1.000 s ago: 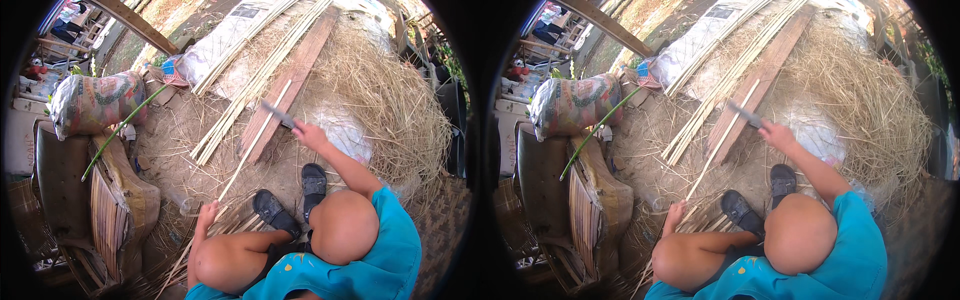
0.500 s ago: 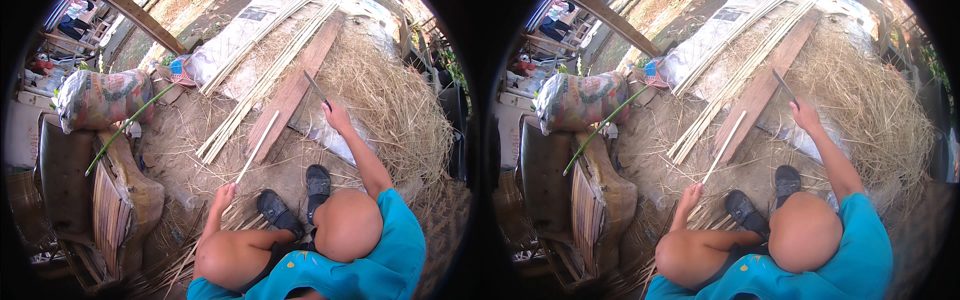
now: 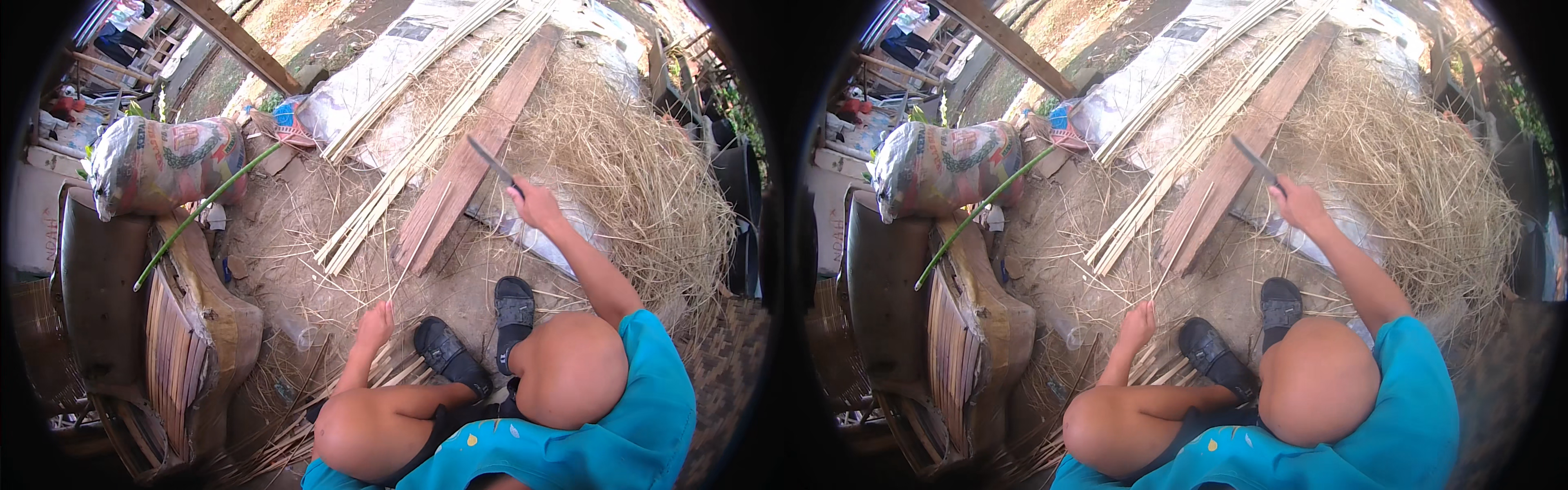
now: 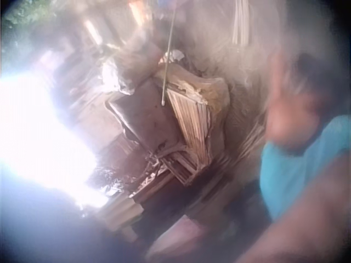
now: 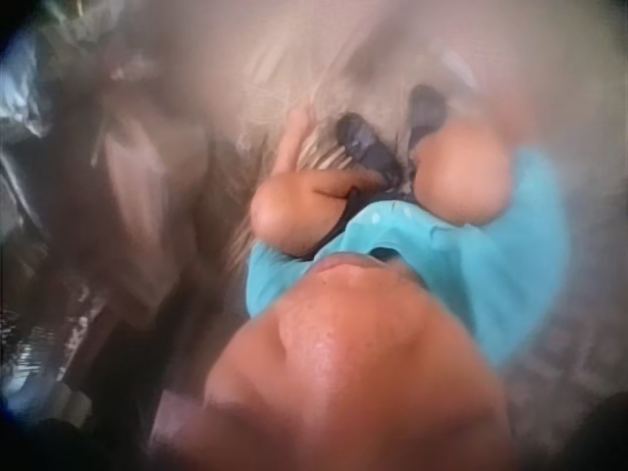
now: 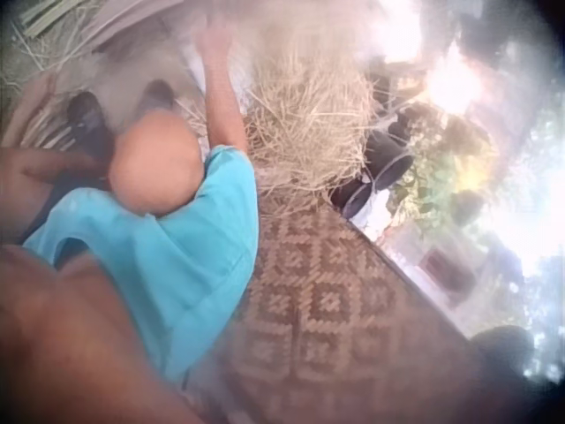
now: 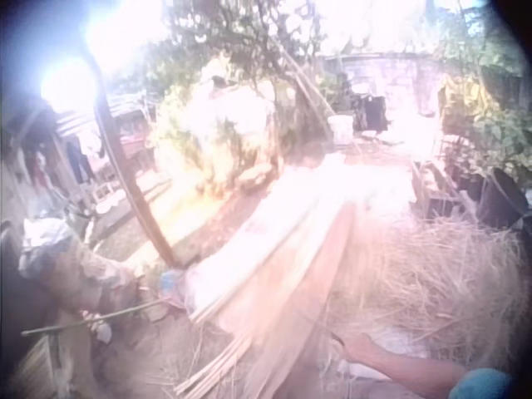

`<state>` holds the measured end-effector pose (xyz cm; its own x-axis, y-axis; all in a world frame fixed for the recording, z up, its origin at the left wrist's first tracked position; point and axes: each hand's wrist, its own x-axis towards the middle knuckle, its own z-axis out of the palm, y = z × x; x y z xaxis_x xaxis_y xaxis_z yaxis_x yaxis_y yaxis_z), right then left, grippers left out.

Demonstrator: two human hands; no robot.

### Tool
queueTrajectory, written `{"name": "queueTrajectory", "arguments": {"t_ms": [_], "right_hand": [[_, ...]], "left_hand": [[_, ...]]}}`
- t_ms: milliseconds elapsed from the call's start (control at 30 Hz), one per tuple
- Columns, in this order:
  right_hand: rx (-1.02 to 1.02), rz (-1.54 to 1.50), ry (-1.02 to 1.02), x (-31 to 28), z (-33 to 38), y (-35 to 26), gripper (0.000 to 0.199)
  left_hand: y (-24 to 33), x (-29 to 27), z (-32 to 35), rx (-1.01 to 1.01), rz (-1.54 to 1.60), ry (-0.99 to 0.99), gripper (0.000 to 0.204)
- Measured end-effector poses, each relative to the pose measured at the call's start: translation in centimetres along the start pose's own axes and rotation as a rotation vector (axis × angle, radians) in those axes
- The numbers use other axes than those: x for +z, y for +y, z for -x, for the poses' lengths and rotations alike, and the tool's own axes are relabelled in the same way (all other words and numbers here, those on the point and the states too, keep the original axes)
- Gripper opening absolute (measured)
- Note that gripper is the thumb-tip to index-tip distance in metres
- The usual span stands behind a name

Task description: The person sits on the ground and repeatedly splits thin bamboo strips using a machete. They hold each strip with one hand and strike it against a wooden plank with the machete to split it lengthwise, then place the split pieces aside.

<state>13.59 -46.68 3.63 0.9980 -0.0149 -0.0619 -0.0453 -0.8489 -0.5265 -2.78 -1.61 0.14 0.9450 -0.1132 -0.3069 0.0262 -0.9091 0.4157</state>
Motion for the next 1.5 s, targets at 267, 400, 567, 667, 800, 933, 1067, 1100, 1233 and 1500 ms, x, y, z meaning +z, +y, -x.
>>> {"name": "queueTrajectory", "arguments": {"t_ms": [267, 400, 567, 667, 800, 933, 1067, 1100, 1233, 1500], "right_hand": [[0.011, 0.071, -0.031, 2.5, 3.2, -0.1, 0.039], [-0.043, -0.047, -0.007, 2.3, 2.0, -0.9, 0.037], [-0.397, 0.005, -0.265, 6.8, 10.7, -6.1, 0.046], [-0.016, -0.074, -0.056, 5.1, 6.1, -2.3, 0.045], [-0.032, -0.084, -0.097, 3.8, 4.4, -2.1, 0.044], [-0.359, 0.066, -0.187, 5.8, 8.8, -5.7, 0.043], [-0.019, 0.023, -0.049, 3.8, 3.6, -1.3, 0.044], [0.052, 0.053, -0.029, 2.9, 3.2, -1.0, 0.044], [-0.341, 0.032, -0.139, 5.1, 7.9, -4.1, 0.043], [-0.029, 0.107, -0.110, 4.8, 7.5, -2.5, 0.047]], "left_hand": [[-0.5, -0.7, -1.3, 0.034, 0.245, -0.124, 0.054], [-3.5, -1.0, -1.2, -0.196, 0.437, -0.250, 0.057], [1.8, -1.0, -3.2, 0.098, 0.019, 0.109, 0.045], [1.0, -1.5, -2.4, 0.083, -0.071, 0.042, 0.044], [-0.4, -1.5, -2.3, 0.037, 0.037, 0.035, 0.051], [0.5, -0.9, -3.8, 0.032, 0.227, -0.055, 0.056], [-1.4, -0.1, -3.8, 0.027, 0.370, -0.084, 0.061], [-0.7, -0.4, -3.9, 0.027, 0.429, -0.112, 0.062], [1.3, -3.8, -4.5, -0.440, 0.667, -0.461, 0.060], [-4.9, -9.9, 6.0, -0.463, 0.741, -0.504, 0.053]]}}
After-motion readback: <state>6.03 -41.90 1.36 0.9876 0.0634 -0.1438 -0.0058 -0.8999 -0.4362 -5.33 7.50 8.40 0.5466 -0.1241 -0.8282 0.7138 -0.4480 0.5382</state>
